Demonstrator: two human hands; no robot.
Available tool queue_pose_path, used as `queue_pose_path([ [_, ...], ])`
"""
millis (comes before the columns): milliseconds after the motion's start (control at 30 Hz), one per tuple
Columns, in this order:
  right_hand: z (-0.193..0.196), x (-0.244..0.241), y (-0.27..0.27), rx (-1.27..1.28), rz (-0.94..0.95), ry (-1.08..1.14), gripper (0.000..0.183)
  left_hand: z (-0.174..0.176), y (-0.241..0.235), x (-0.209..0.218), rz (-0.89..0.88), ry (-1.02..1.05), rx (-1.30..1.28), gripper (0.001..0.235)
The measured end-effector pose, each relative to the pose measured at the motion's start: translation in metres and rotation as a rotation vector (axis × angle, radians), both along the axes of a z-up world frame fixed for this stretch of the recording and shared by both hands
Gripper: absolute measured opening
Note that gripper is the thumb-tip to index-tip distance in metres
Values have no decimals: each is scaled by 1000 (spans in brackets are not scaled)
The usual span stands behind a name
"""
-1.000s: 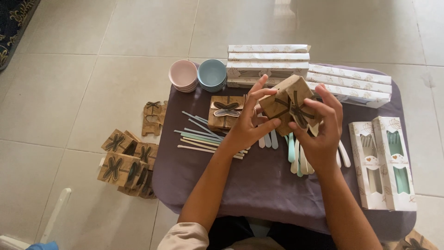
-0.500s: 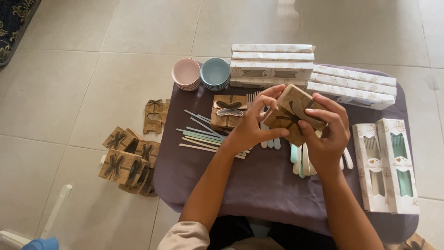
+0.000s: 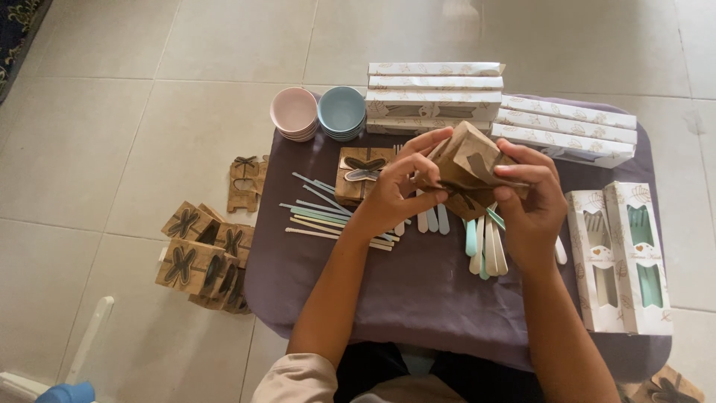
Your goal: Assembling cardboard gift boxes and placing small plastic cups inside them
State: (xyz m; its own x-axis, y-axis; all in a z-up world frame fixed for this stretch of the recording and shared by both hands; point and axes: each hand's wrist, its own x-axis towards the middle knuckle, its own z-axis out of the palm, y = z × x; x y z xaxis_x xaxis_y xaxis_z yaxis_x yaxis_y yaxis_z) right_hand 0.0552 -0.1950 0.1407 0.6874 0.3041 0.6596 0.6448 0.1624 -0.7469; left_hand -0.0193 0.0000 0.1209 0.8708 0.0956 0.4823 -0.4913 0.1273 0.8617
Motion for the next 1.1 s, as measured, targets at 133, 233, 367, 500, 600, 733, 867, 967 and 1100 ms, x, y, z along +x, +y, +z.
queue_pose_path([
  [133,-1,8,-8,-180,69,-68,32,-2,-2,3,38,28,-35,17],
  [233,2,8,-8,-263,109,-133,27,-3,-3,4,59,27,-25,19],
  [367,5,4,-5,-246,109,-107,22,0,-5,2,129,-3,123,25],
  [500,8,8,-11,-271,283,-28,31,0,-3,3,107,-17,122,18],
  [600,7,12,-14,-251,316,75,39,3,-1,1,68,-11,76,19],
  [733,6,10,-10,-283,256,-41,37,1,-3,2,52,-11,72,22],
  [867,13,3,-9,-337,243,-92,51,0,-3,3,61,-23,84,21],
  [967,9,1,-4,-329,143,-121,45,5,-6,1,63,-24,107,18],
  [1100,-3,-2,2,-269,-7,-103,16,7,-11,0,111,-11,181,18],
])
